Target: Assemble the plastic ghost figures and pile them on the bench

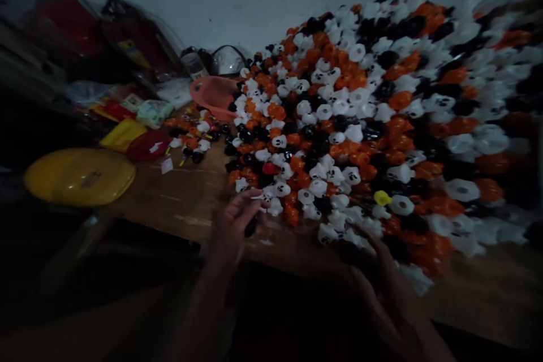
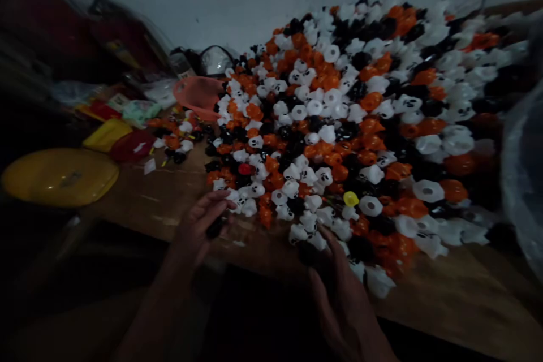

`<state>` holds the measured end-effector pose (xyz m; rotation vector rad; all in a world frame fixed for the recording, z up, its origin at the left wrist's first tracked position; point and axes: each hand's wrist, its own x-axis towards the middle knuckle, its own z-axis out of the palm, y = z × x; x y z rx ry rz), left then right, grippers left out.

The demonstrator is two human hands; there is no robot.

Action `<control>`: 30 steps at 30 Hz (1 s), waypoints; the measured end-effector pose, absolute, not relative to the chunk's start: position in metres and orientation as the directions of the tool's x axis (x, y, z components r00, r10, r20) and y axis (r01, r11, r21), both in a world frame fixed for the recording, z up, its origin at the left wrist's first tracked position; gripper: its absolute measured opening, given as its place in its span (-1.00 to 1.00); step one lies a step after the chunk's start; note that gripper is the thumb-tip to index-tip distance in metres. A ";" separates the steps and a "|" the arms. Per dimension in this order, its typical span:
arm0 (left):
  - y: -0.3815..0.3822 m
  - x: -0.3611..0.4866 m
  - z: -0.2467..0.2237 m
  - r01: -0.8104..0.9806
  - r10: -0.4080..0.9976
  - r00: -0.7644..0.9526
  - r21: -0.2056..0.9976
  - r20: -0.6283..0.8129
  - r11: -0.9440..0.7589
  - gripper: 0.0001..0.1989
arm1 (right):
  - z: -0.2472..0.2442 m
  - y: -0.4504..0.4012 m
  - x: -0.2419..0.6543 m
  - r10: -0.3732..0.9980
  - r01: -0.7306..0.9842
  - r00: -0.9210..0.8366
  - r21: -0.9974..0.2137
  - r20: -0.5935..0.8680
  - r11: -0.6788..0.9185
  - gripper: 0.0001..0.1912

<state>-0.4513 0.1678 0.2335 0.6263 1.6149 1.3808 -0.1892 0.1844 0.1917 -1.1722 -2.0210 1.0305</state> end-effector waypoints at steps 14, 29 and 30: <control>0.151 -0.491 0.182 0.658 0.833 -0.532 0.545 -0.152 0.519 -0.56 | 0.160 0.174 -0.249 0.696 0.492 -0.681 -0.847 -0.229 0.202 -0.57; 0.150 -0.414 0.216 -0.319 0.871 -0.211 0.874 -0.443 0.367 -0.61 | 0.189 0.177 -0.249 0.815 0.266 -0.576 -0.957 -0.063 0.114 -0.78; 0.153 -0.408 0.213 -0.303 0.873 -0.220 0.881 -0.435 0.363 -0.61 | 0.190 0.176 -0.245 0.826 0.280 -0.560 -0.952 -0.057 0.125 -0.78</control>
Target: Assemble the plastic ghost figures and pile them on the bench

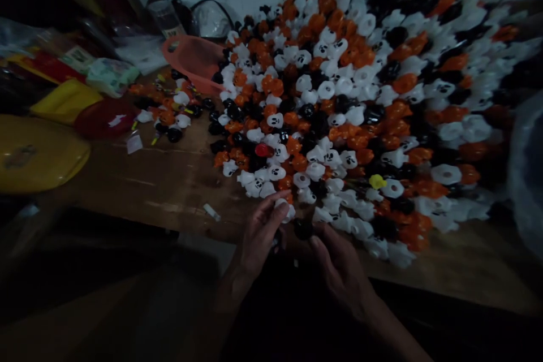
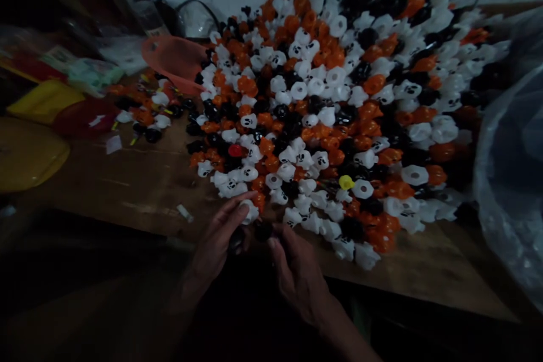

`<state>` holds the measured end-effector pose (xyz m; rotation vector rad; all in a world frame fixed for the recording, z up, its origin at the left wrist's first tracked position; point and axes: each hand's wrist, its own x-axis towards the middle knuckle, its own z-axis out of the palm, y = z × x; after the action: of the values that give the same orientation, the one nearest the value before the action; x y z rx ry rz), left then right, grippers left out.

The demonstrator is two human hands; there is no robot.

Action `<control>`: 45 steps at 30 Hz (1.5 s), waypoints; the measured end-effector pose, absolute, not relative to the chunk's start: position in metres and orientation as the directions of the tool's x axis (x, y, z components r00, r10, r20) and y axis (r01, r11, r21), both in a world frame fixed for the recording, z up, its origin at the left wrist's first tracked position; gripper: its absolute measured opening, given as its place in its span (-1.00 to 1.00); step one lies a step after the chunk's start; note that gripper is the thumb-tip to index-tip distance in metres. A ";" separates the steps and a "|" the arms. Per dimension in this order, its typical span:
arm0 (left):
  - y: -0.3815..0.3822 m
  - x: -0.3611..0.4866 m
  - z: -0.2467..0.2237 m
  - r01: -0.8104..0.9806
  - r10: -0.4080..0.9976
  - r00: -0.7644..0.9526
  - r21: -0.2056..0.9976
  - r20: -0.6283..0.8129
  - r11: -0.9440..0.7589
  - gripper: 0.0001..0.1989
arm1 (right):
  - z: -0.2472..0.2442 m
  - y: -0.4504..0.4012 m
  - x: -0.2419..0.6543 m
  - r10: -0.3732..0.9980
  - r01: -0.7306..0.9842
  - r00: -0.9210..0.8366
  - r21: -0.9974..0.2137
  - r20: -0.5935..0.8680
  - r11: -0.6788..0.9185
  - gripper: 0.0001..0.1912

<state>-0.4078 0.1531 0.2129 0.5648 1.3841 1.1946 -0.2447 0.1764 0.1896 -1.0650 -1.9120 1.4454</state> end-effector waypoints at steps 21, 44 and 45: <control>0.151 -0.392 0.201 0.319 0.899 -0.388 0.886 -0.202 0.336 -0.49 | 0.195 0.172 -0.234 0.763 0.541 -0.643 -0.668 0.063 0.511 -0.73; 0.140 -0.383 0.202 0.352 0.965 -0.221 0.911 -0.142 0.215 -0.66 | 0.198 0.164 -0.237 0.709 0.500 -0.692 -0.621 0.134 0.604 -0.74; 0.139 -0.381 0.204 0.307 0.954 -0.245 0.920 -0.170 0.243 -0.68 | 0.202 0.166 -0.239 0.723 0.486 -0.674 -0.645 0.152 0.589 -0.75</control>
<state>-0.3807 0.1395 0.2035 1.1756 1.7153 1.0188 -0.2388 0.1664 0.2017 -0.9717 -2.4203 0.8085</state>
